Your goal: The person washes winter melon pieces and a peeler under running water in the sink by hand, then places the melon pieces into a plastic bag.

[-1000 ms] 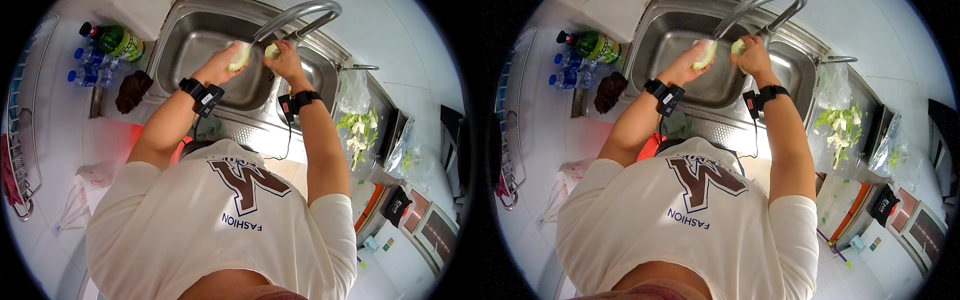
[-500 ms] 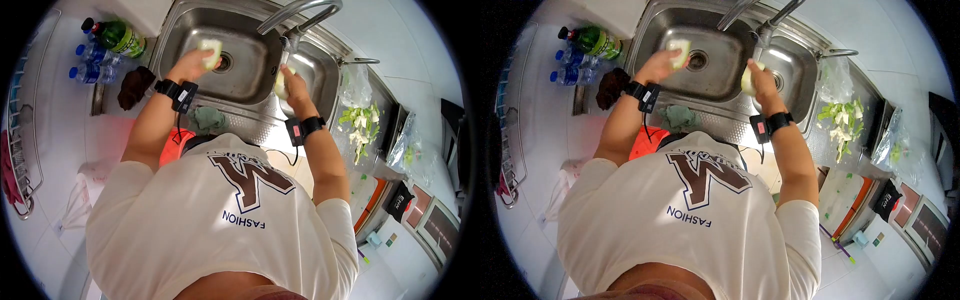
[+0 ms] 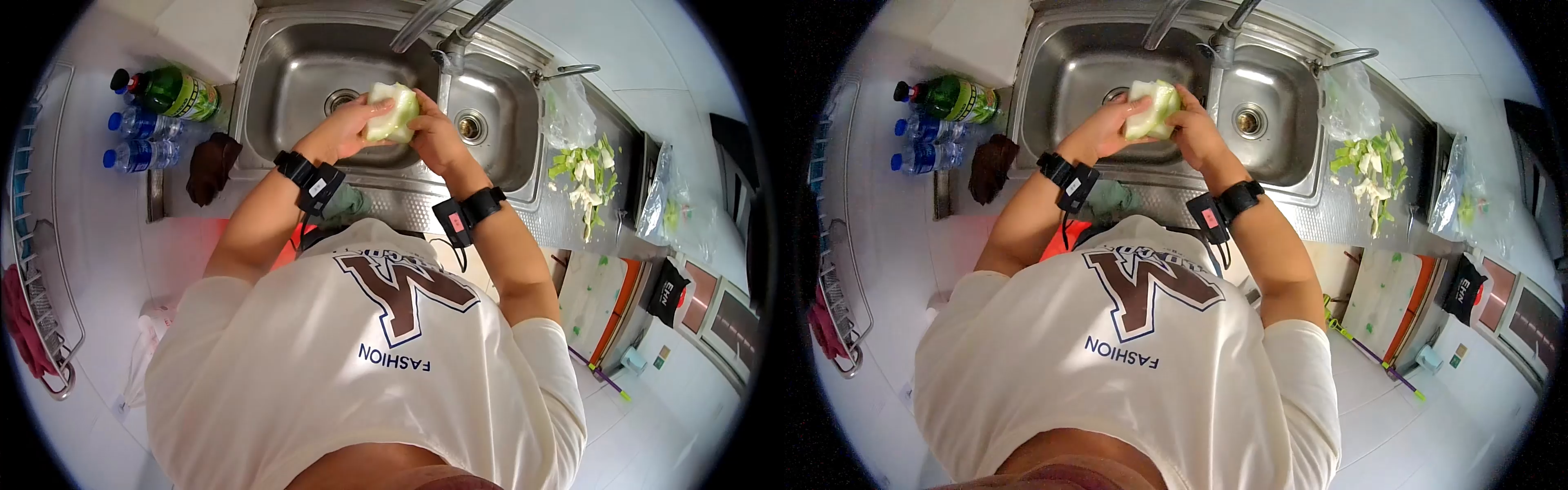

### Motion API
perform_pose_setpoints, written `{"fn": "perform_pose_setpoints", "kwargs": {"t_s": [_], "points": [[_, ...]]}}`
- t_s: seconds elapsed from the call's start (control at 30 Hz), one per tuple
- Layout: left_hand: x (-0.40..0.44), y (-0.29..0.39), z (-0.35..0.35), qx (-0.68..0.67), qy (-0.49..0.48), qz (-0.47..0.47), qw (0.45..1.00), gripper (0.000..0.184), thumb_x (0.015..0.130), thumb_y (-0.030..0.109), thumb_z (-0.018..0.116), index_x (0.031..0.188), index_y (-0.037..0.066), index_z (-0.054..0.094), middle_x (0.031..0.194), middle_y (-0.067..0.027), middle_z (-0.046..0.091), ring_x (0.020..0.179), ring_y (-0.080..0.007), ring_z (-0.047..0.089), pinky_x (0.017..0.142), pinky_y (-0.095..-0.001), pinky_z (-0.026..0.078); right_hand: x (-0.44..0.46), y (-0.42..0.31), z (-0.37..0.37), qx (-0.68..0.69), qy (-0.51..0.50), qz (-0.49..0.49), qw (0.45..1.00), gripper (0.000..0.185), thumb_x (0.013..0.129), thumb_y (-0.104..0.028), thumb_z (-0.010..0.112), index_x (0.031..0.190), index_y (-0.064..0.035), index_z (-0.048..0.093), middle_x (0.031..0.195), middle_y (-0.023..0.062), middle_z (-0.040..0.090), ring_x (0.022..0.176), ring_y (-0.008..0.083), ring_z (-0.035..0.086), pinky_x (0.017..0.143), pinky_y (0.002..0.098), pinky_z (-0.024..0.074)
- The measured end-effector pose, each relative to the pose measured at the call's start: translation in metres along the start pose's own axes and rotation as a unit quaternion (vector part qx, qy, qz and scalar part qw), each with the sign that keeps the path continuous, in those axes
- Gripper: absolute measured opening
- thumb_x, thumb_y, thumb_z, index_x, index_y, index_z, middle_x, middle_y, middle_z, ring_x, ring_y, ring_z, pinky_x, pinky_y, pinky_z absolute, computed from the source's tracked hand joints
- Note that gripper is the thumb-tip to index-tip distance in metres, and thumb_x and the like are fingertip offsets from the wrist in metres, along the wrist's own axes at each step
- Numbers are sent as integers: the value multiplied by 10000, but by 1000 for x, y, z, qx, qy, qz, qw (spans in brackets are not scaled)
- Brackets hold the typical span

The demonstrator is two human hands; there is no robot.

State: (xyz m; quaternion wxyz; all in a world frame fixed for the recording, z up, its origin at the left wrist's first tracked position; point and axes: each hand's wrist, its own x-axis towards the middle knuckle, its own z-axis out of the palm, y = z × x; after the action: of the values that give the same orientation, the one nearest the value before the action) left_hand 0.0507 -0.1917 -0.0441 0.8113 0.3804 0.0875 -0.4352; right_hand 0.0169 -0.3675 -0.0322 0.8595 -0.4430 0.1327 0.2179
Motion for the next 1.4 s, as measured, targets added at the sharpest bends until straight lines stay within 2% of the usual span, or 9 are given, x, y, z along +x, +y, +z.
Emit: {"fn": "perform_pose_setpoints", "kwargs": {"t_s": [0.17, 0.27, 0.37, 0.43, 0.53, 0.67, 0.8, 1.13, 1.4], "points": [[-2, -3, 10, 145, 102, 90, 980, 412, 890, 255, 599, 1245, 106, 451, 1140, -58, 563, 1010, -195, 571, 779, -380, 514, -12, -2, 27, -106, -15, -23, 994, 827, 827, -139, 623, 1450, -50, 87, 1275, 108, 459, 1182, 225, 449, 994, 386, 377], [-5, 1, -6, 125, 4, 104, 987, 381, 890, 243, 596, 1210, 83, 465, 1112, -46, 579, 940, -171, 586, 753, -341, 515, -17, -7, 39, -162, -76, -89, 980, 966, 782, -247, 712, 1449, -4, 57, 1300, 167, 440, 1225, 255, 414, 1028, 357, 332], [-9, 10, -26, 18, -39, -7, 999, 357, 883, 244, 607, 1188, 86, 509, 1088, -52, 593, 936, -179, 585, 749, -342, 498, -12, 10, 22, -196, -46, -86, 976, 1054, 752, -340, 729, 1427, 75, 34, 1425, 237, 295, 1334, 264, 279, 1090, 325, 217], [-6, 8, -32, -61, 7, -39, 997, 348, 883, 246, 612, 1175, 78, 527, 1089, -68, 595, 945, -202, 585, 753, -354, 491, -16, 11, 13, -254, -12, -73, 964, 1001, 785, -355, 682, 1432, 61, 42, 1476, 249, 189, 1379, 296, 190, 1106, 327, 176], [-3, 2, -33, -98, 100, -49, 989, 348, 882, 250, 614, 1171, 75, 528, 1088, -81, 594, 961, -235, 580, 761, -361, 482, -30, 8, 0, -141, 16, -25, 990, 942, 794, -338, 671, 1458, -26, 80, 1493, 153, 228, 1354, 267, 264, 1072, 379, 260], [-7, -10, -31, -136, 212, -36, 967, 371, 891, 268, 600, 1181, 56, 510, 1094, -111, 585, 969, -298, 572, 773, -364, 486, -75, -3, -33, -105, 56, -46, 992, 832, 842, -302, 640, 1456, -49, 139, 1448, 137, 322, 1293, 237, 357, 1034, 366, 324], [-16, -20, -39, -155, 203, -43, 966, 399, 894, 275, 593, 1188, 25, 492, 1103, -131, 576, 978, -319, 572, 785, -379, 502, -143, -9, -99, -75, 153, -70, 983, 720, 869, -264, 605, 1437, -47, 219, 1316, 111, 491, 1104, 206, 529, 943, 347, 423], [-34, -71, 2, -128, 203, 57, 969, 389, 926, 264, 543, 1205, 12, 445, 1090, -156, 541, 980, -286, 550, 850, -370, 483, -421, 76, -283, 62, 447, -97, 887, 633, 846, -260, 614, 1376, -49, 340, 1154, 60, 597, 982, 174, 578, 853, 313, 455], [-28, -131, 97, -140, 263, 142, 944, 429, 924, 279, 539, 1226, -8, 433, 1097, -177, 532, 986, -306, 547, 827, -372, 493, -607, 171, -356, 148, 528, -81, 832, 604, 873, -288, 570, 1374, -62, 321, 1225, 85, 541, 1061, 243, 546, 923, 357, 432]]}}
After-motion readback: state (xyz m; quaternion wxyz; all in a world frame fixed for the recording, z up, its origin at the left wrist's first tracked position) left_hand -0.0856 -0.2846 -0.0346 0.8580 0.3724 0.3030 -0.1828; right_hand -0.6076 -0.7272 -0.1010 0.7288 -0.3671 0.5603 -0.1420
